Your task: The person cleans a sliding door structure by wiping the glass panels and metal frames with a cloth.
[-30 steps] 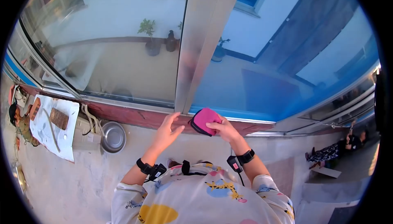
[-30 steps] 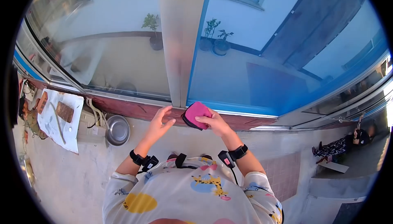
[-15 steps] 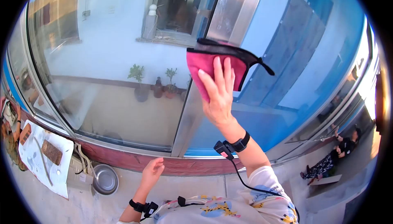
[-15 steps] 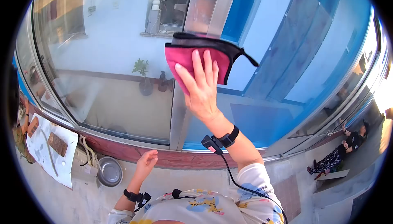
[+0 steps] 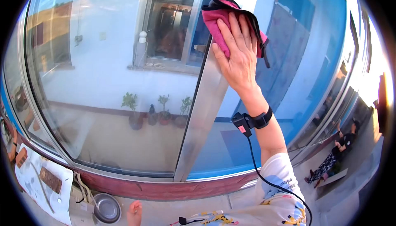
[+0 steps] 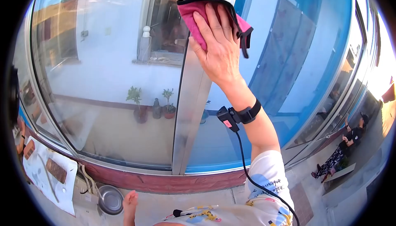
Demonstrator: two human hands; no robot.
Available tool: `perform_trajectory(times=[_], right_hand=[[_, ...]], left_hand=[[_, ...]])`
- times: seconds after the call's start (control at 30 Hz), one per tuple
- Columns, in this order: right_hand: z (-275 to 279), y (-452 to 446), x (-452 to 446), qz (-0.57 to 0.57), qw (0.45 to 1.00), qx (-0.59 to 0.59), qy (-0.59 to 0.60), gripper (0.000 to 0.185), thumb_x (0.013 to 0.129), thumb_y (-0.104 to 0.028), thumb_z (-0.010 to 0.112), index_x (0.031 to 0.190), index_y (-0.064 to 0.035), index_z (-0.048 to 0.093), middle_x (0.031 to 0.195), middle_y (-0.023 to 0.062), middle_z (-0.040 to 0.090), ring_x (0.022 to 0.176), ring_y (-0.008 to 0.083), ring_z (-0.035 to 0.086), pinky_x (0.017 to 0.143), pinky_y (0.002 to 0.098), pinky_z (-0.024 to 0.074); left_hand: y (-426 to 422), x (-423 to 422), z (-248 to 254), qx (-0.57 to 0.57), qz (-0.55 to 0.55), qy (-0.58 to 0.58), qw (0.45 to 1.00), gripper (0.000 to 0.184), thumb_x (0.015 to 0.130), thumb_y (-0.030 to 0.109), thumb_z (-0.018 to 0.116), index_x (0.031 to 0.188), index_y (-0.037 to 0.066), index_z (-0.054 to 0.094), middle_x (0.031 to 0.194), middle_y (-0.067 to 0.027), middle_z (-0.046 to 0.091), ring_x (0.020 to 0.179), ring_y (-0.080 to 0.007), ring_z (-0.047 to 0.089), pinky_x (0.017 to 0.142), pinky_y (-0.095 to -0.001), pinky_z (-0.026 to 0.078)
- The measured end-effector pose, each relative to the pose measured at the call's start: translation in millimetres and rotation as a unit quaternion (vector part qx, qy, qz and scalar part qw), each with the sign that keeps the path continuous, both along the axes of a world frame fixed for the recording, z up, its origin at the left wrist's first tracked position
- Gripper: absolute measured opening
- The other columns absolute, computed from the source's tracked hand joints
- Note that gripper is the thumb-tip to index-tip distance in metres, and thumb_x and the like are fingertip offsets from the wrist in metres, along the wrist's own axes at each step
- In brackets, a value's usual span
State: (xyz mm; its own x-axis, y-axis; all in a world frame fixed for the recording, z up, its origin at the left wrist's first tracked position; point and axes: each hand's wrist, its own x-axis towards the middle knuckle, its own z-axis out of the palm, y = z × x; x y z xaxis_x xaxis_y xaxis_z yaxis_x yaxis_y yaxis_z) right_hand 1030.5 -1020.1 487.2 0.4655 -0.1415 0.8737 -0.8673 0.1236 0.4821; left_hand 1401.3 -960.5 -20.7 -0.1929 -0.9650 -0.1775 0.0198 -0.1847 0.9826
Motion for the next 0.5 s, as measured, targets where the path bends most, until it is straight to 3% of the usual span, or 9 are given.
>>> perform_trajectory(times=[0.13,0.17,0.23,0.33,0.43,0.5], right_hand=[[-73.0,16.8,3.0,-0.008,0.994,0.112,-0.016,0.052,0.081,-0.026,0.067,0.129,-0.0112,0.056,0.142,0.0106,0.045,0.132,0.0317,0.038,0.106,0.0533,0.0251],[-104.4,21.6,0.1,-0.036,0.989,0.146,-0.008,0.056,0.079,-0.026,0.069,0.131,-0.0095,0.055,0.142,0.0136,0.045,0.134,0.0365,0.036,0.108,0.0529,0.0237],[-132.1,31.2,-4.0,-0.011,0.978,0.204,-0.041,0.06,0.076,-0.025,0.071,0.132,-0.0097,0.054,0.142,0.0149,0.044,0.133,0.0373,0.037,0.108,0.0532,0.0265],[-108.4,25.2,-3.2,-0.004,0.982,0.187,-0.031,0.061,0.077,-0.026,0.071,0.133,-0.0092,0.053,0.143,0.0162,0.042,0.134,0.0387,0.036,0.107,0.0523,0.0292],[-24.8,17.1,9.4,-0.015,0.994,0.102,-0.022,0.053,0.086,-0.029,0.063,0.134,-0.0089,0.051,0.145,0.0146,0.041,0.133,0.0351,0.037,0.107,0.0496,0.029],[10.7,9.9,9.4,-0.019,0.998,0.054,-0.001,0.051,0.09,-0.032,0.058,0.134,-0.0075,0.05,0.146,0.0146,0.04,0.135,0.0346,0.034,0.108,0.0488,0.0265]], left_hand=[[6.8,-7.5,5.8,-0.011,-0.029,0.02,0.999,0.034,0.09,0.014,0.063,0.121,0.003,0.056,0.103,-0.0046,0.065,0.09,-0.0101,0.06,0.07,-0.0259,0.051],[7.2,-3.7,-2.0,-0.014,-0.03,0.021,0.999,0.034,0.09,0.014,0.063,0.121,0.003,0.056,0.103,-0.0046,0.065,0.09,-0.0101,0.06,0.07,-0.0259,0.051],[12.0,6.0,-19.1,-0.013,-0.048,0.004,0.999,0.033,0.089,0.013,0.062,0.121,0.003,0.056,0.102,-0.0048,0.065,0.089,-0.0102,0.061,0.07,-0.0263,0.051],[8.9,12.8,-23.8,-0.019,-0.061,-0.006,0.998,0.032,0.089,0.011,0.062,0.12,0.002,0.057,0.101,-0.0052,0.066,0.089,-0.0105,0.061,0.071,-0.026,0.051],[3.5,-1.9,12.6,-0.106,-0.067,0.0,0.992,0.032,0.089,0.009,0.062,0.119,0.002,0.057,0.101,-0.0061,0.067,0.09,-0.0109,0.062,0.072,-0.0247,0.05],[2.2,-15.4,31.6,-0.094,-0.065,0.004,0.993,0.032,0.089,0.009,0.061,0.12,0.001,0.057,0.101,-0.006,0.067,0.091,-0.0108,0.062,0.073,-0.0244,0.05]])
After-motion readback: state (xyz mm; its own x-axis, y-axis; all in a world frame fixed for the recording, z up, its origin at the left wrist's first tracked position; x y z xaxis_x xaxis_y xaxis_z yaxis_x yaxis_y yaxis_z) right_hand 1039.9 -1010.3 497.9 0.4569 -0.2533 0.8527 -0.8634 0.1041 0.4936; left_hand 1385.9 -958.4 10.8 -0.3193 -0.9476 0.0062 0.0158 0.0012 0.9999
